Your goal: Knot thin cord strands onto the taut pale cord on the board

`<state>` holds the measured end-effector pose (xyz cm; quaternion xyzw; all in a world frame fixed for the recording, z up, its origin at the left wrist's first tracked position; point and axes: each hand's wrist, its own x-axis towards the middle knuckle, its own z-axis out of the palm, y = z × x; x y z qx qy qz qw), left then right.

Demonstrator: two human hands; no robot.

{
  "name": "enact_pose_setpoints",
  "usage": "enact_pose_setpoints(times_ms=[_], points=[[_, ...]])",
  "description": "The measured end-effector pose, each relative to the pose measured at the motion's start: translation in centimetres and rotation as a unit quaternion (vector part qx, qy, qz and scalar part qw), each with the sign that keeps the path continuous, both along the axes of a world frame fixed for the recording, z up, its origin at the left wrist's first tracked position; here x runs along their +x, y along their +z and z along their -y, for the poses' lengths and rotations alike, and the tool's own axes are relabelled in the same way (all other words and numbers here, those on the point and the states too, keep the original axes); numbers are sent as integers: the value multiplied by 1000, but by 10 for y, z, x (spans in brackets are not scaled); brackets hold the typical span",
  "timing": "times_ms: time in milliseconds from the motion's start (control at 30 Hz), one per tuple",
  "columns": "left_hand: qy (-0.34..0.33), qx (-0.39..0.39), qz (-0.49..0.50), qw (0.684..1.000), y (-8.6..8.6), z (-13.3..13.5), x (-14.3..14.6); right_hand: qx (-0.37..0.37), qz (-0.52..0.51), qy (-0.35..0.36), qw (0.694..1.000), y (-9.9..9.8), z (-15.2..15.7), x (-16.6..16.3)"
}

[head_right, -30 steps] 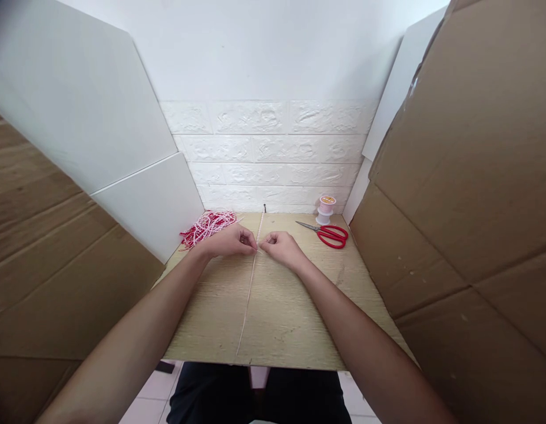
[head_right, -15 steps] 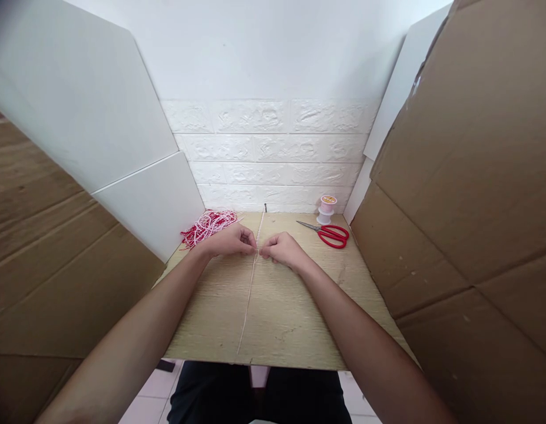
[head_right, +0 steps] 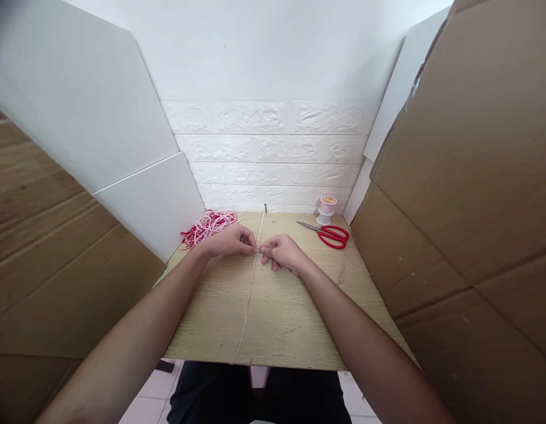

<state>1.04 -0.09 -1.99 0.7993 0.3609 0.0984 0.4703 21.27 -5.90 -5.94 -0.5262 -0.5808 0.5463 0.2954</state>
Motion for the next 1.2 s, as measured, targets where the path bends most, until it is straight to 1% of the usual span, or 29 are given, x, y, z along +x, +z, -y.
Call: enact_pose_setpoints(times_ms=[133, 367, 533, 767, 900, 1033, 1200], points=[[-2, 1, 0, 1000, 0, -1, 0, 5, 7, 13, 1000, -2, -1, 1], [-7, 9, -8, 1000, 0, -2, -1, 5, 8, 7, 1000, -2, -2, 0], [-5, -1, -5, 1000, 0, -2, -1, 3, 9, -5, 1000, 2, 0, -3], [6, -32, 21, 999, -3, -2, -3, -7, -41, -32, 999, 7, 4, -12], [6, -80, 45, 996, -5, -4, -4, -10, -58, -45, 997, 7, 4, -14], [33, -145, 76, 986, -7, -5, -3, -9, -68, -45, 997, 6, 4, -14], [42, -183, 102, 977, -8, -5, 0, -14, -81, -48, 995, 6, 5, -14]])
